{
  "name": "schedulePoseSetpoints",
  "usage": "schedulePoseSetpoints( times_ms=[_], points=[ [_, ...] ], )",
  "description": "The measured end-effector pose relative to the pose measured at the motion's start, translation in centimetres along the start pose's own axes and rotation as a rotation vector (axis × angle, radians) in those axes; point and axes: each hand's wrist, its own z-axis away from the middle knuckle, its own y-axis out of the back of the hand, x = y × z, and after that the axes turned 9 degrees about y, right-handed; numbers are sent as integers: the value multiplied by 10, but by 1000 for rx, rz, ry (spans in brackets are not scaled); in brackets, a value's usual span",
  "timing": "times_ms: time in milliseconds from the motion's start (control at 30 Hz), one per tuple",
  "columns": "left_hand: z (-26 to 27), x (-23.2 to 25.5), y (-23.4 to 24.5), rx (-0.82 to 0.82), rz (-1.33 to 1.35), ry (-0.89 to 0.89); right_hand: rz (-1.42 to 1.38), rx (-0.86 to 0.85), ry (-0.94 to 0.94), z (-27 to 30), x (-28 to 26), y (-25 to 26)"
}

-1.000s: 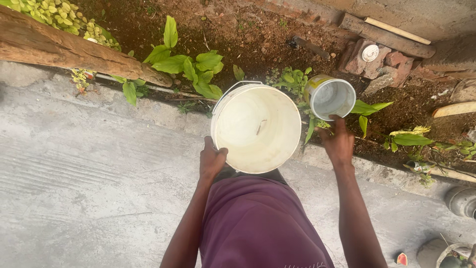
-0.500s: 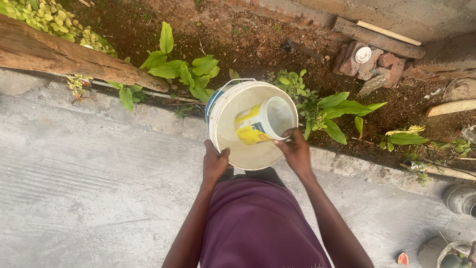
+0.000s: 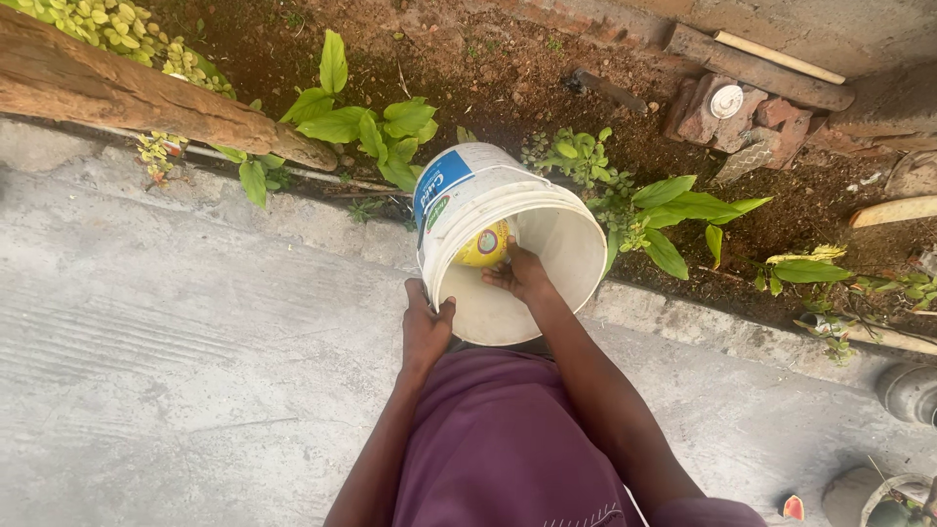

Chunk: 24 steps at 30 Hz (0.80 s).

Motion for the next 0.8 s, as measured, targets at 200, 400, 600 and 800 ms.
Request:
schedulePoseSetpoints(
  times_ms=[200,400,600,800],
  points=[
    [5,-21,-5,35,267,-48,387,62,215,-15,-14,6],
    [10,-27,1,78,260,-51,606,49,552,-3,-27,-12],
    [13,-19,11,99,94,92,1351,-19,992,58,-46,-33],
    [-2,-17,17,148,71,110,1436,-147,974,112,-67,-26]
  ],
)
